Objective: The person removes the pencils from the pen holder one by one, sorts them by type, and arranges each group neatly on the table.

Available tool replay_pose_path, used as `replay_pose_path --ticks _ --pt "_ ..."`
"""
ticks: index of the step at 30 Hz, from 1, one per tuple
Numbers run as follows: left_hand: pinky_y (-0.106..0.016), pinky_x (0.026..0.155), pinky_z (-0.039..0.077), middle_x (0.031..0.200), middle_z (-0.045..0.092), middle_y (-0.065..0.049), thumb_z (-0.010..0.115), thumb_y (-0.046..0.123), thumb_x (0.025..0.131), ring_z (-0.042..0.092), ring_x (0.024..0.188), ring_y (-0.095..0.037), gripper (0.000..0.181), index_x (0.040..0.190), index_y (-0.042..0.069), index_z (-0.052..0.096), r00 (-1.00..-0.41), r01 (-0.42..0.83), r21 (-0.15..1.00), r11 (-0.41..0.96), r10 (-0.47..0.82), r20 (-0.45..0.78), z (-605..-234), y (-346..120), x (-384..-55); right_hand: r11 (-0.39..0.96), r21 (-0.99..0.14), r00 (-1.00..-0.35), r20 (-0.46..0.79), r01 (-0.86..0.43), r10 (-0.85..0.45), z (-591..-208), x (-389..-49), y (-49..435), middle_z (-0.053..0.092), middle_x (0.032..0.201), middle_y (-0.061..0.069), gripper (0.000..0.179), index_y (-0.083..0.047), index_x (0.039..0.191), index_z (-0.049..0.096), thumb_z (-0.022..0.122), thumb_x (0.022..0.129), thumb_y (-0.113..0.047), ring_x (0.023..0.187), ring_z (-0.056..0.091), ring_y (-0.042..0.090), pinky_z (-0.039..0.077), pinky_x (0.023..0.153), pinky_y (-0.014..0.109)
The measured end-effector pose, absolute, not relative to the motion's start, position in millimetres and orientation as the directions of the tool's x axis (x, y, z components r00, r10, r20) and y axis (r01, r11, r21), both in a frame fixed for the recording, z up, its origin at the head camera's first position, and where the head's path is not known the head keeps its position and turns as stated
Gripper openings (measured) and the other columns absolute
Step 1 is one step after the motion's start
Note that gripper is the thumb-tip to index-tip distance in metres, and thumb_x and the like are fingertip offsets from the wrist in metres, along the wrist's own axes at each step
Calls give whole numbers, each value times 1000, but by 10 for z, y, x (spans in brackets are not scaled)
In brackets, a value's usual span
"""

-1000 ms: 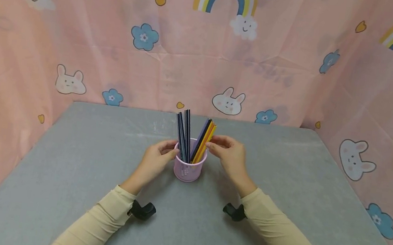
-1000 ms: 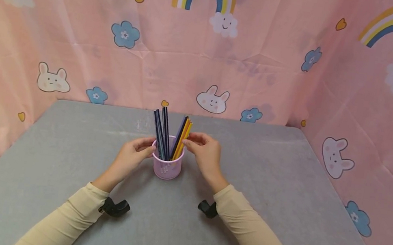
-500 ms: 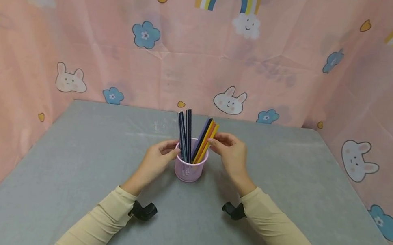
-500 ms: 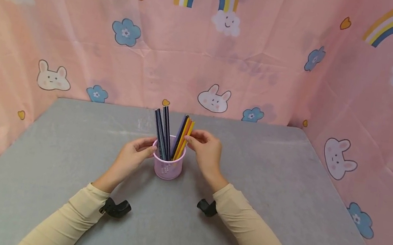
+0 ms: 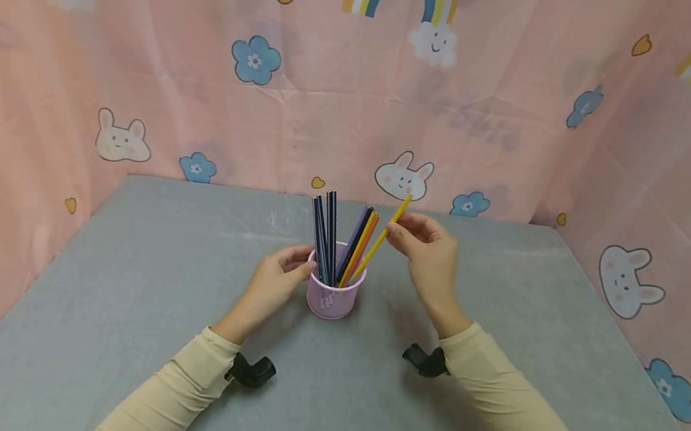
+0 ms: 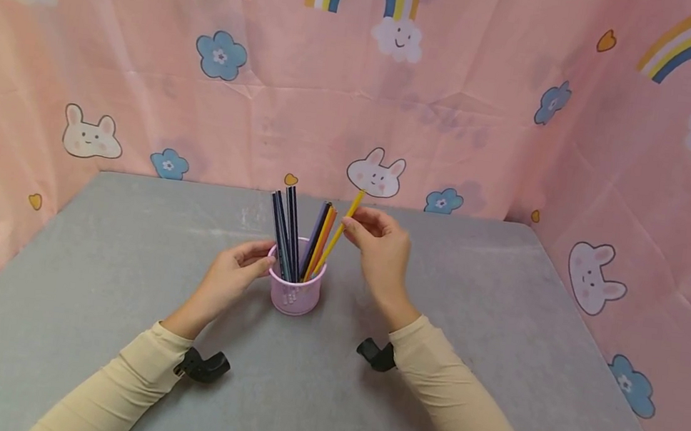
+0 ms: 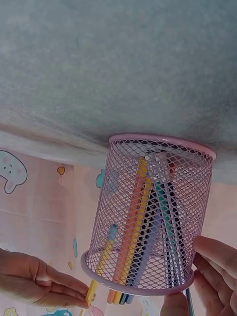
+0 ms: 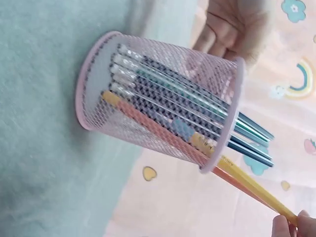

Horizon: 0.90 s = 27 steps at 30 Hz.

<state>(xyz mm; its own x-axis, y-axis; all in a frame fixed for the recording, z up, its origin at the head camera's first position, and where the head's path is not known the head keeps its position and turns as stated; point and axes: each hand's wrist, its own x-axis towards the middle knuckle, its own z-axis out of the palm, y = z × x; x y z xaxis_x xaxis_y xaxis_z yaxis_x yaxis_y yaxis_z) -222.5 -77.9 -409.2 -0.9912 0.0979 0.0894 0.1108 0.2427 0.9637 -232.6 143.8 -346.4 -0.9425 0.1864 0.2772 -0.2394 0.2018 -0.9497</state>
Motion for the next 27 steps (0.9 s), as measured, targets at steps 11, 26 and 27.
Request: replay_pose_path --ticks 11,26,27 --pt "-42 101 54 128 66 -19 63 15 98 65 119 -31 37 131 0 61 -991 112 963 246 106 88 -4086 -787 -2223 141 -939 -920 338 -314 197 -3299 -2320 1501 72 90 -2 29 8 108 69 74 89 -13 81 72 2 60 77 23" --pt "-40 100 55 129 67 -18 63 16 98 65 119 -30 37 132 1 61 -992 104 962 253 101 80 -4089 -787 -2223 136 -947 -918 315 -290 240 -3297 -2337 1692 73 89 -7 33 8 114 70 74 88 -13 81 73 2 60 77 23" --pt "-41 100 55 129 67 -18 63 16 98 65 119 -30 37 132 1 61 -992 105 962 252 101 81 -4088 -786 -2222 147 -951 -926 299 -271 231 -3316 -2343 1702 73 89 -8 33 7 114 70 74 88 -13 81 73 1 60 77 22"
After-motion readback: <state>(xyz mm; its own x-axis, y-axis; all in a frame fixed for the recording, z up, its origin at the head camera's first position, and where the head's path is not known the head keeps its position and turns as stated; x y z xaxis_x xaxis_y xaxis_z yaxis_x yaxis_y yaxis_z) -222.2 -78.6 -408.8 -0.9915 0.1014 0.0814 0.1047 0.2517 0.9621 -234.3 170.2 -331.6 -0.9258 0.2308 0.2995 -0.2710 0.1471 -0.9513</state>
